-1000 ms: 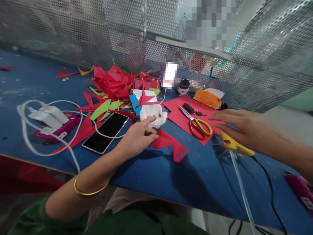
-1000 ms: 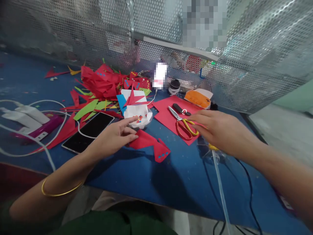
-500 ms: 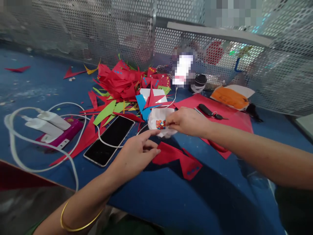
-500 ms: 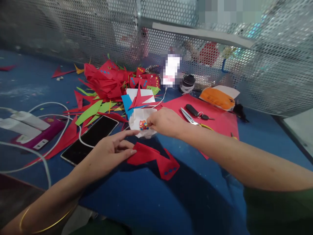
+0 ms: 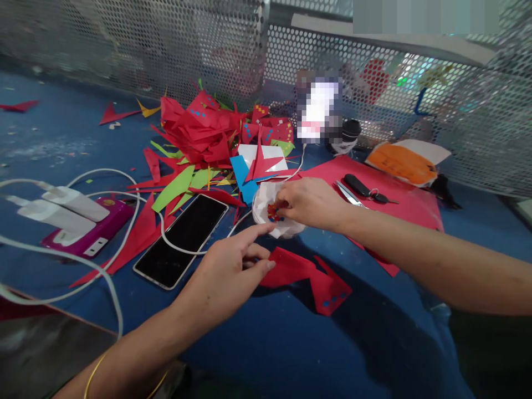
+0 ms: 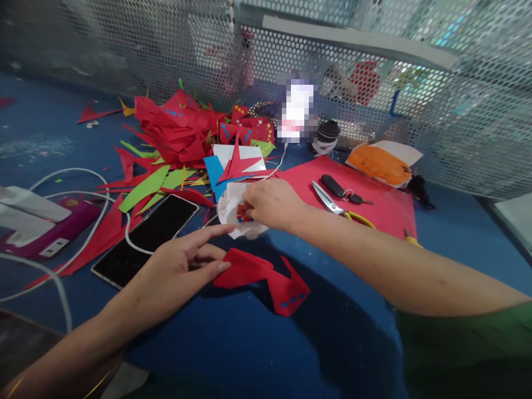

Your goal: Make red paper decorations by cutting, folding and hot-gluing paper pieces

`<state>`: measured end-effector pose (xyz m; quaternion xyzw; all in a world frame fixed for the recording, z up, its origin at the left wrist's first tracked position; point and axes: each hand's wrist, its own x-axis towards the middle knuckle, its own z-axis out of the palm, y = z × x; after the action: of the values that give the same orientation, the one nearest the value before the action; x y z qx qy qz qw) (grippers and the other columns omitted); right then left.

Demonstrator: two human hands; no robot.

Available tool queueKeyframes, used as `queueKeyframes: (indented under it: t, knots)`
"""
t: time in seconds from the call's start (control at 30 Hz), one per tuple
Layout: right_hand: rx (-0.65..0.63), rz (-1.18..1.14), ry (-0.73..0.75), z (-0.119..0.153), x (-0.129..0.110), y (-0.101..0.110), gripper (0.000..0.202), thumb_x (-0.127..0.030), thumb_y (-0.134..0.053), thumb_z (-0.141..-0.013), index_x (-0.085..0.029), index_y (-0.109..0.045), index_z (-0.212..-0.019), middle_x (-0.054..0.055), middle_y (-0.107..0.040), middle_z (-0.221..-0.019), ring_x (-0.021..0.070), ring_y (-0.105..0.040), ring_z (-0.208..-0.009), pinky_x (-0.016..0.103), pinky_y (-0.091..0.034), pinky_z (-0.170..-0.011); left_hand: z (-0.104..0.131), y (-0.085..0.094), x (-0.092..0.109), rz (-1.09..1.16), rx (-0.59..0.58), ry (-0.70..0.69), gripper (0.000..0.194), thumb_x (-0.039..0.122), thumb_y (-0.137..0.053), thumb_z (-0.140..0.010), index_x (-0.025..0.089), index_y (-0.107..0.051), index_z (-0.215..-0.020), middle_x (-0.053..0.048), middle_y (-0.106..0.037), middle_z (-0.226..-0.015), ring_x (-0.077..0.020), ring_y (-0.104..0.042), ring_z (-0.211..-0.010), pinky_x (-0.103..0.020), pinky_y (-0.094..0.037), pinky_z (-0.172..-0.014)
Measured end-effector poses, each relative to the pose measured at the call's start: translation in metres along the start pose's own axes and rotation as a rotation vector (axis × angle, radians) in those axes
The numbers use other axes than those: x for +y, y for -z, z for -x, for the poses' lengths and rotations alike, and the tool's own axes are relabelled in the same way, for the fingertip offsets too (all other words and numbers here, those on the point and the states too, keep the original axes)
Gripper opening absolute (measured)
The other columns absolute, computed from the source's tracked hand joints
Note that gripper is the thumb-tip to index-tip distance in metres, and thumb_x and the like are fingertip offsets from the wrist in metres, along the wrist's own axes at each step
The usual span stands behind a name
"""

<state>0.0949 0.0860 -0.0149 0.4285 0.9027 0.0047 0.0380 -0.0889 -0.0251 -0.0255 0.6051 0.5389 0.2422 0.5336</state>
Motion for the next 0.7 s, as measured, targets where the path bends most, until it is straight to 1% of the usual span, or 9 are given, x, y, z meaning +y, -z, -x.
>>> queueKeyframes:
  t: [0.1,0.27,0.43,0.57,0.7]
  knots:
    - [0.004,0.039,0.01,-0.003,-0.004,-0.002,0.02,-0.025,-0.06,-0.085,-0.024,-0.079,-0.092,0.005,-0.076,-0.089,0.019,-0.064,-0.078,0.03,-0.028,-0.058,0.0,0.0,0.0,-0.005,0.007,0.001,0.059,0.027,-0.06,-0.083,0.022,-0.051,-0.142,0.002,-0.068,-0.075,-0.0114,-0.052,-0.059,-0.022,-0.04,-0.054]
    - [-0.001,0.079,-0.007,-0.003,-0.004,-0.003,0.023,-0.021,-0.057,-0.083,-0.019,-0.078,-0.093,0.008,-0.076,-0.085,0.02,-0.064,-0.076,0.031,-0.031,-0.06,0.0,0.0,0.0,-0.01,0.012,-0.012,0.059,0.026,-0.06,-0.083,0.023,-0.052,-0.141,0.003,-0.067,-0.074,-0.0104,-0.05,-0.057,-0.021,-0.039,-0.053]
    - [-0.026,-0.096,-0.084,0.003,0.001,0.006,0.024,-0.019,-0.057,-0.083,-0.022,-0.076,-0.097,0.005,-0.075,-0.086,0.0172,-0.063,-0.075,0.028,-0.031,-0.058,-0.001,0.0,0.0,-0.019,0.007,-0.023,0.06,0.025,-0.059,-0.083,0.022,-0.05,-0.143,0.002,-0.068,-0.075,-0.0109,-0.05,-0.057,-0.022,-0.038,-0.053]
    - [-0.048,-0.211,-0.142,0.007,0.002,0.016,0.023,-0.019,-0.057,-0.083,-0.023,-0.076,-0.094,0.001,-0.073,-0.079,0.0134,-0.06,-0.068,0.026,-0.031,-0.056,-0.001,0.0,-0.001,-0.017,0.01,-0.035,0.061,0.024,-0.059,-0.083,0.021,-0.05,-0.143,0.002,-0.067,-0.074,-0.0114,-0.05,-0.058,-0.022,-0.039,-0.053]
    - [-0.05,-0.319,-0.13,0.006,0.006,0.017,0.02,-0.016,-0.059,-0.078,-0.022,-0.075,-0.088,0.0,-0.073,-0.077,0.0121,-0.061,-0.066,0.025,-0.033,-0.056,-0.001,0.0,0.0,-0.004,0.015,-0.041,0.06,0.024,-0.059,-0.083,0.02,-0.051,-0.143,0.003,-0.066,-0.071,-0.0116,-0.05,-0.059,-0.022,-0.04,-0.054]
